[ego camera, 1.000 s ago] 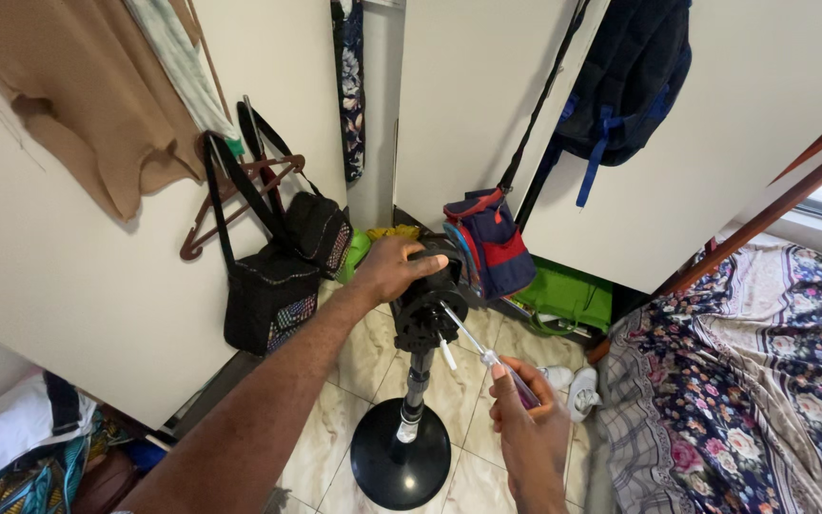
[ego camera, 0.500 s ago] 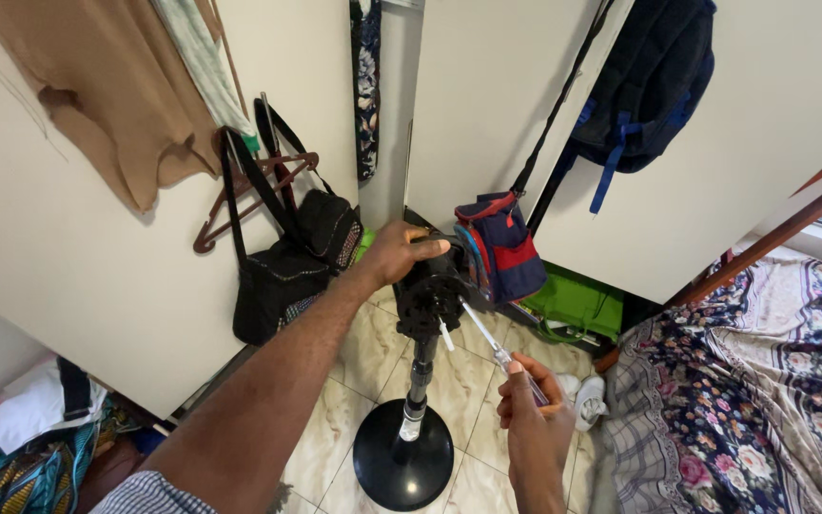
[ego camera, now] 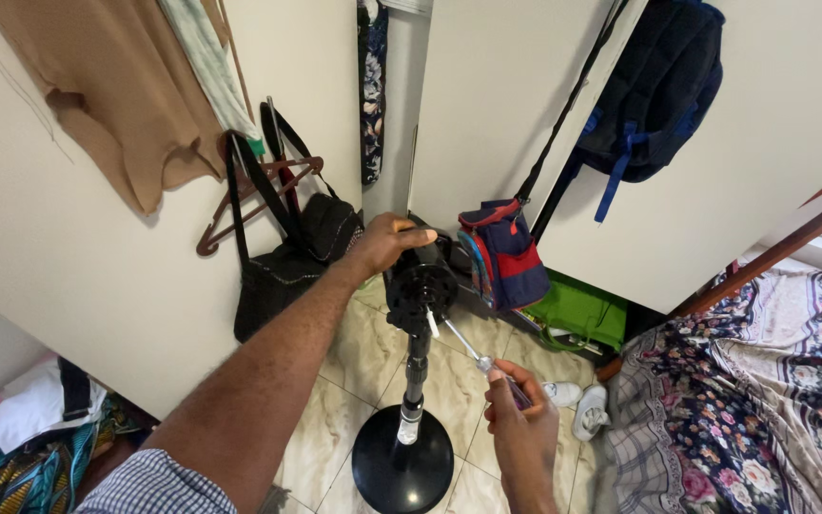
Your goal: The person uses a screwdriver to loosen and remove screws from the motor housing of a standing electric fan. They hold the fan head steady with one hand while turning the screwdriver with the other, working on multiple screws around the housing.
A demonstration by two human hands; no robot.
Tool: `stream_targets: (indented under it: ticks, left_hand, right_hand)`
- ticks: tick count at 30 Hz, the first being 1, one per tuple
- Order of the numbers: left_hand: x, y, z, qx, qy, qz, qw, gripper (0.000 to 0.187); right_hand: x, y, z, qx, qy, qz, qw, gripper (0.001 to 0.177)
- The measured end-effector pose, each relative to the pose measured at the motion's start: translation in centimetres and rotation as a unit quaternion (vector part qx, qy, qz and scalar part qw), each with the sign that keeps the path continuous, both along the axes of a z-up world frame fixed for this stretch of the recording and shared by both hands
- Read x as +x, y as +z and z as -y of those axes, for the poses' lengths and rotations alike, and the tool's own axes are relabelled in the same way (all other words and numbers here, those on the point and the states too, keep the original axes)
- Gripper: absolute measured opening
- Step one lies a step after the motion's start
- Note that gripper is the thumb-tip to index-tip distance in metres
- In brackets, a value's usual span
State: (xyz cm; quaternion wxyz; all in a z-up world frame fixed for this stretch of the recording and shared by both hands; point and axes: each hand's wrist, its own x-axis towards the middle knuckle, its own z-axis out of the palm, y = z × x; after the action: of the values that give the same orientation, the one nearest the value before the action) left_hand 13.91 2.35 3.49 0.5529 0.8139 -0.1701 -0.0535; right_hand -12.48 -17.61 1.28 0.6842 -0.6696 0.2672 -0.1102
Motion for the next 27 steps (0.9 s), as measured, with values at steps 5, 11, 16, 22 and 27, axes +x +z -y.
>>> stream_targets:
  ticks: [5,11,16,22,27]
  left_hand:
    - [0.6,0.1,-0.6,0.007,0.004,-0.003,1.0,0.061]
    - [1.2,0.2,-1.1,-0.002,0.0,0.016,1.0,0.058]
    - [1.3,0.5,-1.0,-0.027,-0.001,-0.002,1.0,0.057]
    - [1.7,0.7,-1.2,-0.037,-0.009,-0.02,0.999,0.056]
    - [2.0,0.5,-1.0,-0.027,-0.002,-0.007,1.0,0.056]
  right_hand:
    - [0.4,-0.3,-0.3,-0.007,0.022,0.008,1.0,0.035]
    - [1.1,-0.5,-1.3,-0.035,0.033,-0.007,0.999,0.037]
    - [1.8,-0.9,-1.6,-0.047,0.035,0.008,0.998,0.038]
    - [2.6,-1.3,-1.8,-0.057,0.034,0.018,0.998,0.039]
    - [2.7,-1.6,-2.1,-0.06,0.032,0.034,0.997,0.041]
